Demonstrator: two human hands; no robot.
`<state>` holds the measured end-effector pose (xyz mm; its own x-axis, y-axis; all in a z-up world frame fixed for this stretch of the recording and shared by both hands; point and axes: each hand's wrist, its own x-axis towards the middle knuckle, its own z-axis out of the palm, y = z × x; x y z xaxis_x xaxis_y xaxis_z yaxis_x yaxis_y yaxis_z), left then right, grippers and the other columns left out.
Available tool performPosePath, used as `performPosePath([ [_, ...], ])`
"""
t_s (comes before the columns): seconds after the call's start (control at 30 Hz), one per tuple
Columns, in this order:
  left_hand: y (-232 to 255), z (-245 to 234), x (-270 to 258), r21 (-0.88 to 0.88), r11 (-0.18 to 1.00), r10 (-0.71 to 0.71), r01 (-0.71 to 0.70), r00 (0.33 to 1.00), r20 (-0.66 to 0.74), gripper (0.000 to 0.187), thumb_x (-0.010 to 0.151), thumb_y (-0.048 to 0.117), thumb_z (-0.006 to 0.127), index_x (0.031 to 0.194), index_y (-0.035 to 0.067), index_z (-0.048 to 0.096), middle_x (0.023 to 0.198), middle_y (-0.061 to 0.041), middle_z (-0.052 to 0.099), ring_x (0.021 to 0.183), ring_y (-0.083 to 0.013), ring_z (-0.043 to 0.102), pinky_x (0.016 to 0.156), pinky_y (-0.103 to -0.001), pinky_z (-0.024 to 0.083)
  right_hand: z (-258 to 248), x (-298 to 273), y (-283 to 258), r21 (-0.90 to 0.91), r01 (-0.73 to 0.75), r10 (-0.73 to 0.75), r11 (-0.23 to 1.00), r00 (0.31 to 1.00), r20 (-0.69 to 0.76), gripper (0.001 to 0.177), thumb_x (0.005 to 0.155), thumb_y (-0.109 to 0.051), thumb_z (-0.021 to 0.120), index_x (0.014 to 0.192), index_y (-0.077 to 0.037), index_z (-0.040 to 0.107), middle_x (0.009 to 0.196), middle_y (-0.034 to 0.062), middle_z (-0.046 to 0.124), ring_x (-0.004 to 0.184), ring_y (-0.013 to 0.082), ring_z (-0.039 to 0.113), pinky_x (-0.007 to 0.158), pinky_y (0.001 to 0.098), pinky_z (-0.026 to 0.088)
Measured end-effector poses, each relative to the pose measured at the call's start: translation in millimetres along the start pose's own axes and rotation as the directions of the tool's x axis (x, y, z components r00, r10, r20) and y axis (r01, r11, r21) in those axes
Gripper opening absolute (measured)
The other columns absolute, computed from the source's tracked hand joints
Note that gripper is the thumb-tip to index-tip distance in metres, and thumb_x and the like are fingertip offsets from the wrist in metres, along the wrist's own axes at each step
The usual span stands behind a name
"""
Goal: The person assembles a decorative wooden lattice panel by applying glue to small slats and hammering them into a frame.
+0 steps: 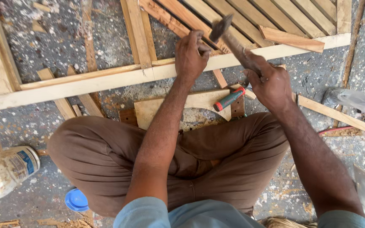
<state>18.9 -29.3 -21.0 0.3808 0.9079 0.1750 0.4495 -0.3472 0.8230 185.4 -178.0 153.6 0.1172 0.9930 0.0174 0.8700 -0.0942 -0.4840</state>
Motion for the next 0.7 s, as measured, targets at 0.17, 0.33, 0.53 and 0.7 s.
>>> performPosePath([
  [0.17, 1.1, 0.5, 1.6, 0.013, 1.000, -0.008, 0.008, 1.000, -0.001, 0.060, 0.077, 0.010, 0.087, 0.127, 0.010, 0.054, 0.094, 0.002, 0.080, 0.117, -0.0199, 0.064, 0.114, -0.049, 0.035, -7.2, 6.2, -6.8, -0.209, 0.015, 0.000, 0.978, 0.998, 0.070, 0.052, 0.094, -0.016, 0.078, 0.145, -0.021, 0.065, 0.090, 0.0213, 0.075, 0.073, 0.0352, 0.074, 0.065, 0.0464, 0.060],
  [0.33, -5.6, -0.4, -12.8, -0.009, 0.999, -0.050, 0.051, 0.993, 0.109, 0.064, 0.094, 0.017, 0.083, 0.147, 0.014, 0.048, 0.125, 0.001, 0.078, 0.125, -0.0142, 0.067, 0.127, -0.048, 0.038, -18.9, 8.9, -18.9, -0.043, -0.062, 0.060, 0.997, 0.997, -0.040, 0.043, 0.105, -0.011, 0.073, 0.146, -0.013, 0.062, 0.093, 0.0161, 0.077, 0.063, 0.0208, 0.072, 0.056, 0.0347, 0.057],
  [0.53, -0.3, -19.6, -31.9, 0.262, 0.964, -0.028, -0.054, 0.953, 0.301, 0.121, 0.065, 0.048, 0.096, 0.153, 0.012, 0.021, 0.156, -0.019, 0.041, 0.144, -0.0281, 0.042, 0.126, -0.051, 0.018, -1.5, 11.4, -9.8, -0.084, 0.016, -0.010, 0.996, 0.997, 0.074, 0.043, 0.105, -0.013, 0.073, 0.147, -0.014, 0.063, 0.105, 0.0158, 0.078, 0.069, 0.0183, 0.073, 0.056, 0.0308, 0.060],
  [0.7, -9.1, -9.0, -28.4, 0.276, 0.956, 0.032, -0.099, 0.971, 0.236, 0.126, 0.067, 0.045, 0.096, 0.155, 0.009, 0.014, 0.157, -0.019, 0.043, 0.145, -0.0280, 0.043, 0.126, -0.053, 0.016, -7.4, 19.0, 6.9, -0.116, 0.235, -0.234, 0.965, 0.972, 0.024, 0.039, 0.110, -0.017, 0.073, 0.146, -0.015, 0.059, 0.111, 0.0145, 0.079, 0.081, 0.0191, 0.076, 0.067, 0.0337, 0.062],
])
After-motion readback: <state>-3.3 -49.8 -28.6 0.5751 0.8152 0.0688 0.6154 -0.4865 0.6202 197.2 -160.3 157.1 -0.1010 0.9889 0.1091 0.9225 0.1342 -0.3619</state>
